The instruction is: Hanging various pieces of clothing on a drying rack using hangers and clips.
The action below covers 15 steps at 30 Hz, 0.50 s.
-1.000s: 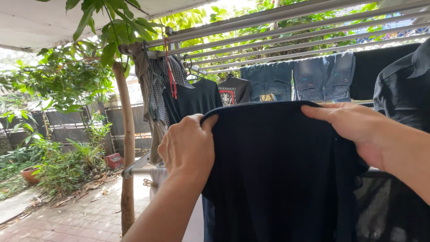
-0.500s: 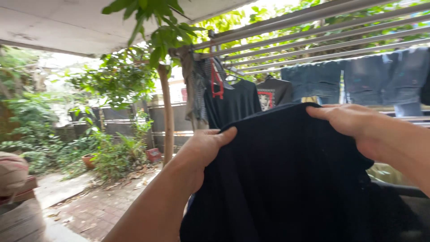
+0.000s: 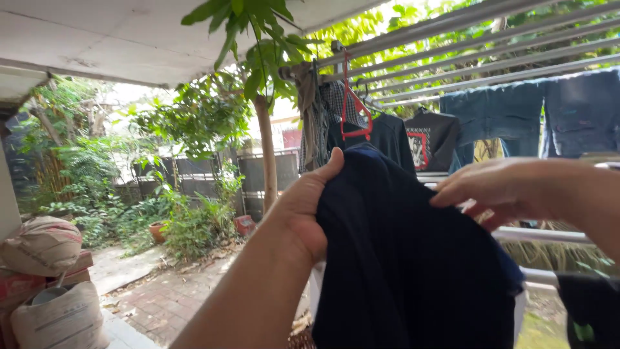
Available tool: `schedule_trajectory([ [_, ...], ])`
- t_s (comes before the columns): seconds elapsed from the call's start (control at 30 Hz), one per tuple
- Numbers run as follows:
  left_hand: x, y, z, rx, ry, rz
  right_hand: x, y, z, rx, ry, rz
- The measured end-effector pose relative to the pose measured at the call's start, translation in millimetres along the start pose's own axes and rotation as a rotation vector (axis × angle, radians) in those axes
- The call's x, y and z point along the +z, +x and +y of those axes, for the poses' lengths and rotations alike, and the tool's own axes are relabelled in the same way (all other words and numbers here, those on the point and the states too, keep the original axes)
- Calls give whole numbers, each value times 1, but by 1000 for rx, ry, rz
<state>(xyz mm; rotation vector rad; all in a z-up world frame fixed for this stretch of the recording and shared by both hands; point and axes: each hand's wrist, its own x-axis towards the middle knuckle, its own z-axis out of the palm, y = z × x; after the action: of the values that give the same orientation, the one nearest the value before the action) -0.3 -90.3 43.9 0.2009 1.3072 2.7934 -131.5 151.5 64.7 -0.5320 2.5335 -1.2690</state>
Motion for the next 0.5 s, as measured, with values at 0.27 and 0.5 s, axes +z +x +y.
schedule_trajectory([
  [0.27,-16,53,16,63,22,-31,-7,31,-81,-275,263,94],
  [0.5,-25,75,29,143,2,-47,-5,110,-130,-315,274,134],
])
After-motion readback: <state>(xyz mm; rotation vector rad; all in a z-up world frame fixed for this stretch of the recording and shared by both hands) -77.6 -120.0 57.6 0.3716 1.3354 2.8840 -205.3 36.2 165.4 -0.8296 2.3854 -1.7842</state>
